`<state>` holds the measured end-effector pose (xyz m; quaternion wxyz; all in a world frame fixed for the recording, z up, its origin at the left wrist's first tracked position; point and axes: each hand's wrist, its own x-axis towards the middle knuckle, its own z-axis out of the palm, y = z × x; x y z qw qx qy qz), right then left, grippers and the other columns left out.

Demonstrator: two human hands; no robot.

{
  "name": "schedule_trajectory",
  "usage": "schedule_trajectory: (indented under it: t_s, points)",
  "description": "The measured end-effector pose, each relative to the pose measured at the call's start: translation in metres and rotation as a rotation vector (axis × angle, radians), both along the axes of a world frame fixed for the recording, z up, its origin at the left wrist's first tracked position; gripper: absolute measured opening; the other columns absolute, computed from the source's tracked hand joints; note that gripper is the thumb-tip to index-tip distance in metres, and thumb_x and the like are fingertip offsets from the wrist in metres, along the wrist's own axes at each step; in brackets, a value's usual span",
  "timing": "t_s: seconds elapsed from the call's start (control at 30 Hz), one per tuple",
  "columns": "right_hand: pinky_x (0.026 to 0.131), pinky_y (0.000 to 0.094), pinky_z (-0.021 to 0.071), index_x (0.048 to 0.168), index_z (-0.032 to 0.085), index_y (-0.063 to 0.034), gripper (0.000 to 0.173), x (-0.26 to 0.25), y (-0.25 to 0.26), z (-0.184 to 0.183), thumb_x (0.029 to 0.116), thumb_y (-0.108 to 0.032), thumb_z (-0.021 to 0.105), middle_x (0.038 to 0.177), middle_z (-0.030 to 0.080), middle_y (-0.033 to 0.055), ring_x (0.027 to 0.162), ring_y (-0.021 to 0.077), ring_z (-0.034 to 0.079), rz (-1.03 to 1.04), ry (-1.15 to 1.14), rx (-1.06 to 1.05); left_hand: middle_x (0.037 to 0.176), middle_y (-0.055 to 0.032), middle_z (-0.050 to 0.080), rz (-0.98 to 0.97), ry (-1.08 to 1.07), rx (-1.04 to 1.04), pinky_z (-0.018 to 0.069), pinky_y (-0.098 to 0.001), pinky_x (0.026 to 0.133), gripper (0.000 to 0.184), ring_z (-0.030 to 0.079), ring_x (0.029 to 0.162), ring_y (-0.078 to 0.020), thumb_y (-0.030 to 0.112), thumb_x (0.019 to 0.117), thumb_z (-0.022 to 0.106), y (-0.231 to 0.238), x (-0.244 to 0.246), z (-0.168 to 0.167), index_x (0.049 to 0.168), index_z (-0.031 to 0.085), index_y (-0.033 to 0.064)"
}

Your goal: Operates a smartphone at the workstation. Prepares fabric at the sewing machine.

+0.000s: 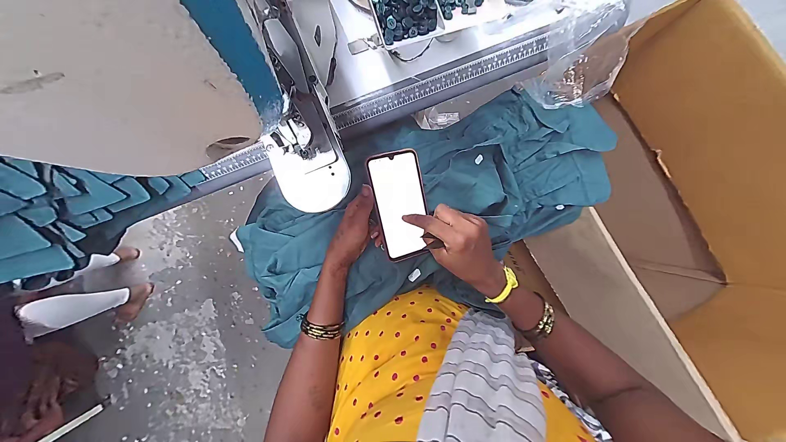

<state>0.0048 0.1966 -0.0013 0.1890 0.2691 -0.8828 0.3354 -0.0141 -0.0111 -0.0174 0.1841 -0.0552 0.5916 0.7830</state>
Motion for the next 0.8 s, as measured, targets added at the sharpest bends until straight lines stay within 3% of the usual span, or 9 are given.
schedule_trajectory:
  t_s: [0.4,0.57,0.67,0.73,0.8]
  points:
    - [0.050,0.0301,0.0448,0.111,0.081,-0.0163,0.028,-0.003,-0.007,-0.004,0.0908,-0.009,0.063,0.067,0.057,0.0057,0.057,0.0180,0.057,0.062,0.003,0.054,0.058,0.0075,0.056,0.002,0.005,-0.013,0.0435,-0.0147,0.041,0.044,0.046,0.040,0.0000,0.043,0.1111,0.023,0.000,0.000,0.000,0.099,0.057,0.0181]
    - [0.048,0.0341,0.0440,0.109,0.081,-0.0146,0.025,-0.005,0.026,-0.006,0.0921,-0.012,0.064,0.067,0.056,0.0069,0.055,0.0205,0.055,-0.077,-0.036,0.094,0.055,0.0075,0.054,0.021,-0.020,-0.034,0.0440,-0.0154,0.041,0.043,0.047,0.040,-0.0004,0.040,0.1114,0.021,0.001,-0.001,0.001,0.099,0.055,0.0170]
    - [0.053,0.0377,0.0493,0.111,0.079,-0.0118,0.027,-0.003,0.047,-0.007,0.0912,-0.009,0.062,0.076,0.063,0.0104,0.060,0.0218,0.060,-0.204,-0.135,0.046,0.058,0.0064,0.057,0.012,-0.010,-0.026,0.0445,-0.0152,0.041,0.045,0.048,0.041,-0.0006,0.038,0.1116,0.018,0.001,-0.001,0.001,0.102,0.056,0.0152]
    - [0.063,0.0330,0.0538,0.116,0.077,-0.0104,0.030,-0.001,0.051,-0.003,0.0926,-0.006,0.059,0.089,0.073,0.0090,0.067,0.0150,0.064,-0.250,-0.271,-0.063,0.059,0.0060,0.058,0.028,-0.026,-0.023,0.0448,-0.0152,0.041,0.047,0.048,0.041,-0.0006,0.037,0.1119,0.017,0.002,-0.001,0.003,0.103,0.057,0.0148]
    - [0.062,0.0267,0.0514,0.117,0.076,-0.0074,0.028,0.002,0.046,0.003,0.0989,-0.010,0.055,0.082,0.072,0.0049,0.063,0.0077,0.060,-0.235,-0.454,-0.194,0.058,0.0060,0.057,0.079,-0.075,-0.017,0.0428,-0.0150,0.039,0.047,0.046,0.039,-0.0004,0.037,0.1120,0.017,0.005,-0.001,0.008,0.101,0.057,0.0143]
